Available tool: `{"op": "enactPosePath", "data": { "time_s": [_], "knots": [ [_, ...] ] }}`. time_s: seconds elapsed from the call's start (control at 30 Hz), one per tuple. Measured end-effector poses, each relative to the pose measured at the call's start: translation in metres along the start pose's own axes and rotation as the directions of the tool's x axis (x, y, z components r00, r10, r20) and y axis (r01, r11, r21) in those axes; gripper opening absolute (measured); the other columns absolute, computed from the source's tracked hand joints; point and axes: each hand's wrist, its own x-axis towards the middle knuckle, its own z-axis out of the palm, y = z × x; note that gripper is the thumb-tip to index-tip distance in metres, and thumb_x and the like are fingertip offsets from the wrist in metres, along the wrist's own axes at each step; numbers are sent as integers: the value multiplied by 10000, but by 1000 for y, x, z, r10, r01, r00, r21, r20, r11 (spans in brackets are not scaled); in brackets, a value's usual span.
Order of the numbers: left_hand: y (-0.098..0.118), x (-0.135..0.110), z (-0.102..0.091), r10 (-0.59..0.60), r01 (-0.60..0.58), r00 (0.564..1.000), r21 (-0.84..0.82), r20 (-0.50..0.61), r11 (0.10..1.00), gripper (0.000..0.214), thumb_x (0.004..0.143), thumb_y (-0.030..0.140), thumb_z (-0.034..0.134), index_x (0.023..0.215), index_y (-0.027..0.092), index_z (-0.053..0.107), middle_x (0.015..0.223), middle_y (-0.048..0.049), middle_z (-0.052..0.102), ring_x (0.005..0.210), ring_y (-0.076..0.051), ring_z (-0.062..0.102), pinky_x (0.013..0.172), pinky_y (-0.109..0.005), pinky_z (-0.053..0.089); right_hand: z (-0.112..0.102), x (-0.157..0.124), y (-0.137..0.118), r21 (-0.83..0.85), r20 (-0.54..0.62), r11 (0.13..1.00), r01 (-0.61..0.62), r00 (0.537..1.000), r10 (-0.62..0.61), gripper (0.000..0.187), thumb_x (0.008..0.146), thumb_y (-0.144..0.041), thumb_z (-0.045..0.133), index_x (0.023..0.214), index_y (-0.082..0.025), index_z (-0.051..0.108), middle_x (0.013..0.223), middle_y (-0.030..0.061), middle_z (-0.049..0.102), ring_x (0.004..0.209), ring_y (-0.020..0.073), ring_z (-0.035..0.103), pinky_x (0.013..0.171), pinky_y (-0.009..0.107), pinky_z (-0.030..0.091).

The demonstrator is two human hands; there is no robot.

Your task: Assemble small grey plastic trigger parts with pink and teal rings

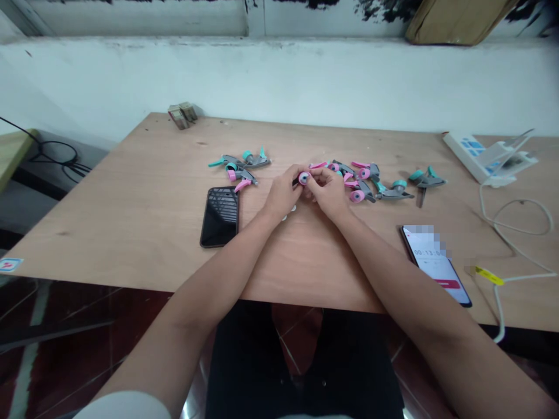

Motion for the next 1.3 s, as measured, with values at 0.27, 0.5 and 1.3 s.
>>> {"op": "enactPosePath", "data": {
  "time_s": [0.27, 0.5, 1.3],
  "knots": [
    [1, 2, -3, 4, -4, 1000, 32, 20, 999, 361, 939, 124, 541, 1275, 195, 652, 1287, -111, 744, 1209, -233, 705, 1061, -376, 542, 2, -5, -7, -70, 50, 995, 65, 997, -62, 469, 979, -684, 537, 1147, -253, 615, 949, 51, 721, 671, 173, 671, 576, 315, 577],
    [-15, 2, 5, 22, -18, 993, -36, 115, 999, 772, 923, 164, 551, 1642, 249, 282, 1604, -144, 526, 1482, -252, 530, 1210, -463, 456, -2, -4, -6, -391, 38, 912, 129, 992, -124, 419, 977, -531, 608, 1258, -220, 616, 1058, 101, 740, 907, 268, 716, 842, 435, 598],
    [-12, 2, -34, -71, 214, 946, 447, -315, 869, 397, 914, 267, 663, 1311, 278, 659, 1522, -137, 560, 1514, -405, 370, 1268, -620, 258, 0, -8, -28, -268, 586, 937, 223, 810, -25, 260, 841, -456, 814, 802, -225, 700, 837, 33, 734, 741, 187, 644, 673, 322, 469]
  ]
}}
